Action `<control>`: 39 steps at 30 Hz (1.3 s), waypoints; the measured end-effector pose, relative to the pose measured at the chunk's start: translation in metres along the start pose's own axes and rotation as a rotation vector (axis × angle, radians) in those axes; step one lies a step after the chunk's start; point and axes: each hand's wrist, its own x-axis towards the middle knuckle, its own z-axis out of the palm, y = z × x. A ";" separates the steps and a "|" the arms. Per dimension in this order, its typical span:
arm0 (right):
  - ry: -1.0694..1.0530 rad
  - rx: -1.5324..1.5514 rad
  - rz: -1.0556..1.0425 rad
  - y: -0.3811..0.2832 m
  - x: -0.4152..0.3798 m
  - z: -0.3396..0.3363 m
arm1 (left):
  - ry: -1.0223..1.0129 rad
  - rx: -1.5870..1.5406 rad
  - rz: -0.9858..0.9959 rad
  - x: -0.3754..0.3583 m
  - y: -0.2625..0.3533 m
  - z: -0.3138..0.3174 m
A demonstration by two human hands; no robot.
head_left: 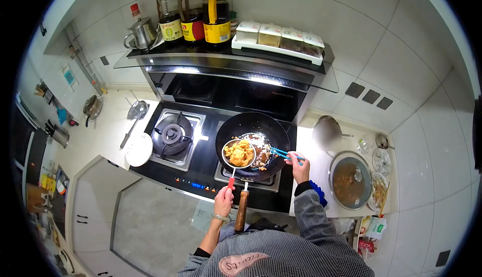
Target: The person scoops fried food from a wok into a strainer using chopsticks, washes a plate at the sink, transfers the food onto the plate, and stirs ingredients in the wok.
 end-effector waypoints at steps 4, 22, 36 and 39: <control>-0.120 0.166 0.020 -0.048 -0.018 0.005 | -0.004 0.025 -0.013 -0.002 0.004 0.002; 0.067 -0.005 -0.008 0.018 0.007 0.011 | -0.012 -0.011 0.006 -0.002 0.003 0.002; -0.240 0.016 0.170 -0.026 -0.024 -0.012 | 0.001 0.065 0.019 -0.002 0.001 0.001; -0.262 -0.112 0.155 -0.010 -0.028 -0.009 | 0.004 0.036 -0.011 -0.002 0.002 0.000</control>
